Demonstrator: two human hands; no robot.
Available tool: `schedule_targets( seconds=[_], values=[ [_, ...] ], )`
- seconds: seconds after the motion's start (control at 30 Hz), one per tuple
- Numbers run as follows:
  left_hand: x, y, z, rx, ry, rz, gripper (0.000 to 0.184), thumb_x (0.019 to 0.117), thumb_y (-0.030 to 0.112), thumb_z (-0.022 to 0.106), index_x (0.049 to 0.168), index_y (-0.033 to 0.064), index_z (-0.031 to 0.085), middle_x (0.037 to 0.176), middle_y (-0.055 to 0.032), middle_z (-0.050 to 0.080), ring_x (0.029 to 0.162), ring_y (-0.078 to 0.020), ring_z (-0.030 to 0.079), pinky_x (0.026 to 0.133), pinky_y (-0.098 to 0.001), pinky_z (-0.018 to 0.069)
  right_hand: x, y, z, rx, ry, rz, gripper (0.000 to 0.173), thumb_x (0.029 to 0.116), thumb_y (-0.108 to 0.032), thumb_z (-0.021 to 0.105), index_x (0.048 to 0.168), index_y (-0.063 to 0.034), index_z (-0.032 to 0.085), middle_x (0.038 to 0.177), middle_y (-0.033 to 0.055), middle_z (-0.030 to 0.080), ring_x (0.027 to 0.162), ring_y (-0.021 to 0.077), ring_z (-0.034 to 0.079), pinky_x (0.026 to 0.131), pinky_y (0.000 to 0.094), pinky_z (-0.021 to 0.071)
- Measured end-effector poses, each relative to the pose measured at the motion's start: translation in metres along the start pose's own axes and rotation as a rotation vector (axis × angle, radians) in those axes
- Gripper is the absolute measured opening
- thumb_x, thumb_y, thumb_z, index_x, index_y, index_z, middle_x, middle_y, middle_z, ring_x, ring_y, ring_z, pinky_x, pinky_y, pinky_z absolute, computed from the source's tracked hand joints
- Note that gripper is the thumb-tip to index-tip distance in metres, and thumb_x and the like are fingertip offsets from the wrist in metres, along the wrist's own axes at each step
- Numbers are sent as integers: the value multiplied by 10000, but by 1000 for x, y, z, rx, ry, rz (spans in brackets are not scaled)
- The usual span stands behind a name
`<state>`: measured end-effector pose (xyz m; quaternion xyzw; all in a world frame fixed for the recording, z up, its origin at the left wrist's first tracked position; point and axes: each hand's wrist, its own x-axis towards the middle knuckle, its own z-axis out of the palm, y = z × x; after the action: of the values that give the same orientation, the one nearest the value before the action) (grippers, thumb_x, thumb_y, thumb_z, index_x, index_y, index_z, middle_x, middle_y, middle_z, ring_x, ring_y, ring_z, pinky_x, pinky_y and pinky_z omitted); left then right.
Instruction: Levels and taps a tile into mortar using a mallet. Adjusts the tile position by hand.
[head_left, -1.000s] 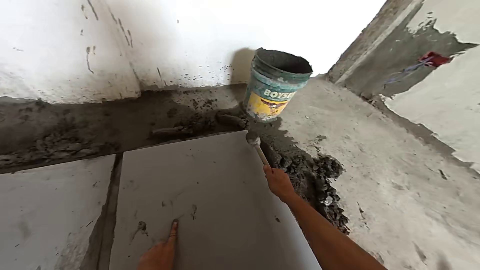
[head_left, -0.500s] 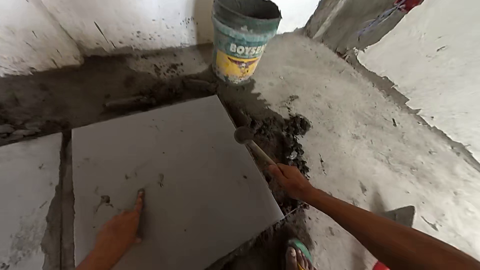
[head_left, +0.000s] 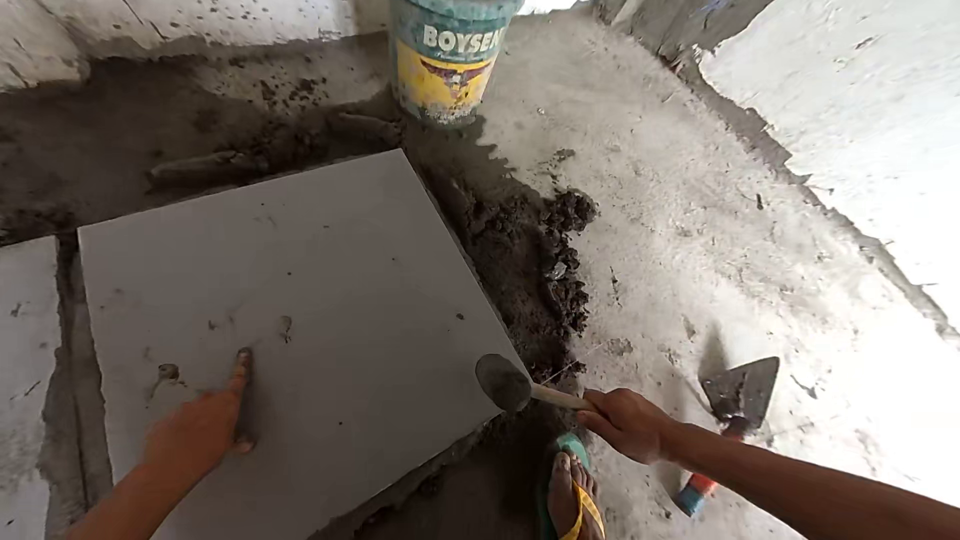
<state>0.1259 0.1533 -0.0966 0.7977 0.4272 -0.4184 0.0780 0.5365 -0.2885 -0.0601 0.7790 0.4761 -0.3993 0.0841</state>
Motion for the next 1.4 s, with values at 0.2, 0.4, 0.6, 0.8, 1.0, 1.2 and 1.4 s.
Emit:
schedule_targets(
  seconds=[0.2,0.4,0.6,0.8,1.0,1.2,1.4],
  values=[
    [0,7,-21,17,44,29,1207,795,569,832,1662,154,102,1219,-232,671,1095,-414,685,887,-560,575,12,-22,-4,108,76,-21,695,1037,-648,295,933,-39,612,681,105,578,670,293,638,636,501,519],
    [30,37,-65,-165,235,72,1193,779,620,819,1648,144,154,1151,-213,693,1049,-411,690,879,-576,567,77,-83,-42,304,263,-27,620,1050,-619,334,929,-84,622,683,61,561,648,227,609,618,449,511],
    [51,63,-89,-180,146,68,1159,841,525,812,1647,84,107,1254,-257,651,1162,-429,655,961,-561,545,157,-142,-103,422,360,97,571,1080,-552,369,954,-69,648,767,107,614,740,276,649,688,501,538],
    [51,73,-97,-171,48,25,1137,850,495,814,1636,58,118,1309,-273,619,1205,-448,631,981,-568,534,221,-169,-139,635,478,124,663,1090,-561,311,990,-3,653,857,208,651,808,375,676,699,585,545],
    [54,72,-91,-186,26,-4,1124,857,496,805,1648,92,117,1315,-259,629,1190,-443,642,959,-559,549,251,-187,-151,780,496,117,729,1097,-566,212,1030,14,648,893,224,648,816,383,668,707,581,543],
    [55,70,-89,-245,-15,-27,1155,845,497,817,1657,130,82,1306,-246,641,1187,-426,651,966,-552,548,282,-197,-175,699,476,159,679,1104,-533,248,1041,3,659,946,211,672,913,366,684,793,580,545],
    [54,71,-89,-256,-21,-31,1164,843,485,819,1660,126,72,1292,-246,652,1178,-438,652,954,-559,551,308,-216,-194,743,536,123,659,1110,-512,265,1014,11,655,916,201,664,889,353,685,779,554,552]
  ],
)
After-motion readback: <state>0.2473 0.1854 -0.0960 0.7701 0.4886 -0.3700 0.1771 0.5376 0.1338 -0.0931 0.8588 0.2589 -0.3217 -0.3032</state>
